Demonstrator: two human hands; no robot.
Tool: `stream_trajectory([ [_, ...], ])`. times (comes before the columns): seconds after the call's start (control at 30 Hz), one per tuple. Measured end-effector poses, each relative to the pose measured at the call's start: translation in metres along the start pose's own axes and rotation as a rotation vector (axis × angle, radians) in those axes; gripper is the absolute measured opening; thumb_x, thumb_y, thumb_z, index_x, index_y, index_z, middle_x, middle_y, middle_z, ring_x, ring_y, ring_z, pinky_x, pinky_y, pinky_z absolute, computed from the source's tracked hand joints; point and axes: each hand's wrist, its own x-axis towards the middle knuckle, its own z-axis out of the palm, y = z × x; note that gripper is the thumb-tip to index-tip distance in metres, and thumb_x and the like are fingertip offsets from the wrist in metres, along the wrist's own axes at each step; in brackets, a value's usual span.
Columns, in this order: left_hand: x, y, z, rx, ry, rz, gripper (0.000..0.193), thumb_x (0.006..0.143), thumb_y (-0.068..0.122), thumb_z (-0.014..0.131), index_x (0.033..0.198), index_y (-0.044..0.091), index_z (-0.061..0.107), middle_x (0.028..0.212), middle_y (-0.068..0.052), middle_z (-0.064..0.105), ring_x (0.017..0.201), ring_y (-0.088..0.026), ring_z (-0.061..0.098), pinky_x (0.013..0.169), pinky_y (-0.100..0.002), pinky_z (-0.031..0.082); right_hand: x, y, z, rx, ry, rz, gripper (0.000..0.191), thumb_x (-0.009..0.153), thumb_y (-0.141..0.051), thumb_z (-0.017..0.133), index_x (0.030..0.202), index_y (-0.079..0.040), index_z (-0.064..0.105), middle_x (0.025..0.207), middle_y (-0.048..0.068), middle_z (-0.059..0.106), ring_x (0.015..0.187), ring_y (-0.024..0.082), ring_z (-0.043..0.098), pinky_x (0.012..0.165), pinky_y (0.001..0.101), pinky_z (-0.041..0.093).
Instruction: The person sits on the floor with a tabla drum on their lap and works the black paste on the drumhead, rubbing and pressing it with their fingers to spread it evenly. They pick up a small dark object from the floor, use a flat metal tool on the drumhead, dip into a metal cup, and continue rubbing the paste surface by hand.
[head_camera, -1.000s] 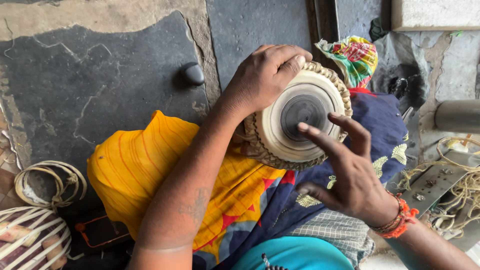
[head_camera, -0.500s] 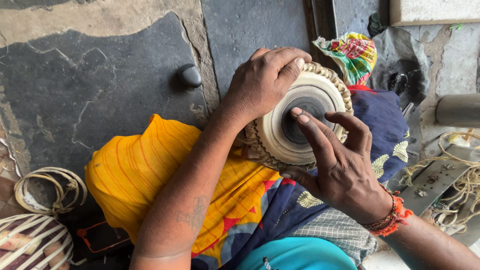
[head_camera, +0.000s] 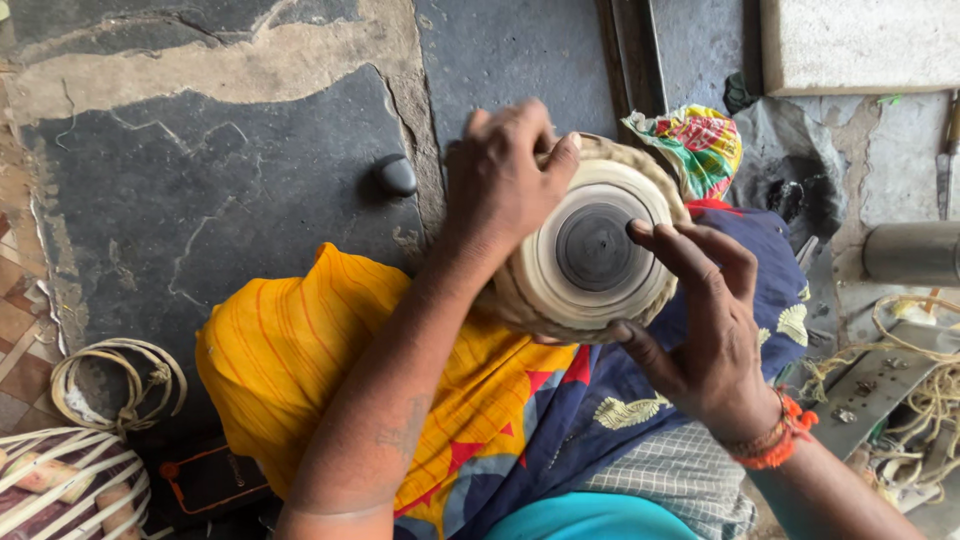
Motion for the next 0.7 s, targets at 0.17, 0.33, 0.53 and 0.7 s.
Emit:
stream_trajectory([
  [0.17,0.006,-0.008,0.001,-0.431,-0.014,0.407,0.027,0.105,0.031,0.062,0.121,0.010,0.064,0.128,-0.010,0.070,0.126,-0.030,0.067,0.107,-0.041,0.054,-0.006,0.013,0.000,0.050,-0.056,-0.069,0.080,0.084,-0.039,0.079,0.148,-0.005,0.046,0.150,0.006,0.055,0.140,0.038,0.044,0.119,0.0485,0.038],
  [0.33,0.005,-0.013,0.010,-0.367,-0.140,0.293,0.028,0.106,0.032,0.058,0.128,0.017,0.067,0.129,-0.005,0.072,0.123,-0.025,0.068,0.105,-0.040,0.053,-0.013,0.015,0.000,0.076,-0.149,-0.119,0.084,0.082,-0.048,0.077,0.148,-0.007,0.044,0.150,0.004,0.054,0.141,0.041,0.040,0.119,0.0505,0.034],
  [0.53,-0.002,-0.009,0.010,-0.321,-0.079,0.318,0.027,0.106,0.027,0.056,0.128,0.018,0.068,0.129,-0.003,0.073,0.124,-0.025,0.069,0.104,-0.041,0.052,-0.012,0.009,0.010,0.000,-0.198,-0.167,0.091,0.082,-0.054,0.075,0.151,-0.008,0.038,0.152,0.004,0.052,0.141,0.044,0.038,0.119,0.0558,0.025],
  [0.7,-0.004,-0.005,0.005,-0.331,-0.093,0.319,0.026,0.107,0.027,0.055,0.128,0.017,0.068,0.127,-0.004,0.073,0.123,-0.024,0.068,0.105,-0.040,0.053,-0.006,0.002,0.011,-0.078,-0.182,-0.158,0.092,0.084,-0.054,0.076,0.153,-0.010,0.034,0.154,0.004,0.051,0.135,0.040,0.042,0.115,0.0568,0.027],
])
